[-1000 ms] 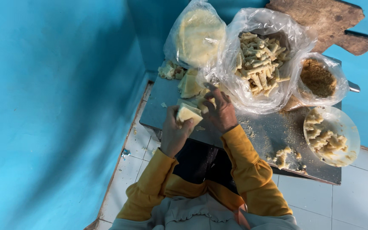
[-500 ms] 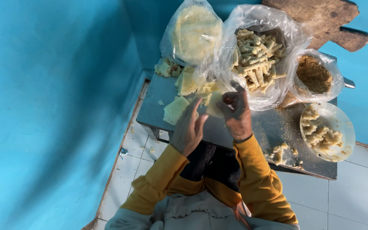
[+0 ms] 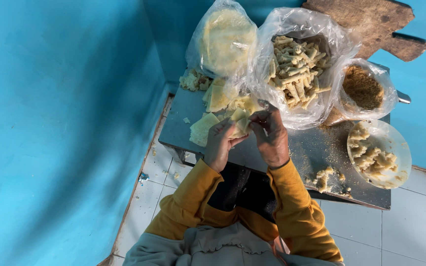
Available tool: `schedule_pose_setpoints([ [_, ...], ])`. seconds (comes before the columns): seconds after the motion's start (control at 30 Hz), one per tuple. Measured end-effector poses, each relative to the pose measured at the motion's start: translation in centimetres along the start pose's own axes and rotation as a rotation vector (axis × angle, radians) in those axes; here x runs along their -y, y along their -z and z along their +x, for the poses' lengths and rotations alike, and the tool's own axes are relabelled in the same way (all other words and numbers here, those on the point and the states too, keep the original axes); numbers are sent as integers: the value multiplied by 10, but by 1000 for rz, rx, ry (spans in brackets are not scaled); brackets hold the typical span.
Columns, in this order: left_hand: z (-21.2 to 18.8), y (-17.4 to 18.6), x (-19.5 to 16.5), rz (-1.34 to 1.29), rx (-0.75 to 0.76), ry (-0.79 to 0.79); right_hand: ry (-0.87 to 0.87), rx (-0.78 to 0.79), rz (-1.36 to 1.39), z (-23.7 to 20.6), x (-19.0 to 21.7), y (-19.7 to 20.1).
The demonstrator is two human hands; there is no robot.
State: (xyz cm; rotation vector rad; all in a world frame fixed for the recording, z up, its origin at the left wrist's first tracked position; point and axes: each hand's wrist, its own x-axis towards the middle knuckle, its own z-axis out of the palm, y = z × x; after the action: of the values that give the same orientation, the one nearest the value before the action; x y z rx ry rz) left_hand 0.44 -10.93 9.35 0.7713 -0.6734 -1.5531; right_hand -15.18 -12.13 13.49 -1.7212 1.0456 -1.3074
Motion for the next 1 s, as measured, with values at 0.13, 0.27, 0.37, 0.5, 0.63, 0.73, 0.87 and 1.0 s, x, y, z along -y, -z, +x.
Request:
schedule_pose_setpoints([
  [0.13,5,9,-5,-203,-90,3,24,-99,103,14,-2,3],
  [0.27,6,11,-14,-267,-96,-30,91,-128,-253,34,-2,-3],
  [0.37,5,12,-18,-275,-80,-57,193,-44,-412,38,-3,-3],
  [0.5,5,7,-4,-151,-63,-93,11,95,161,17,-10,7],
  [0.63,6,-11,20,227,-175,11,-200,-79,246,-13,-12,27],
  [0.73,-2,-28,34,222,-71,54,-259,-88,223,-31,3,49],
  [0.87,-7,-52,44,174,8,116,78,-170,-554,-63,27,59],
  [1.0,-17,-67,48,185,112,207,-105,-199,-364,-75,25,61],
])
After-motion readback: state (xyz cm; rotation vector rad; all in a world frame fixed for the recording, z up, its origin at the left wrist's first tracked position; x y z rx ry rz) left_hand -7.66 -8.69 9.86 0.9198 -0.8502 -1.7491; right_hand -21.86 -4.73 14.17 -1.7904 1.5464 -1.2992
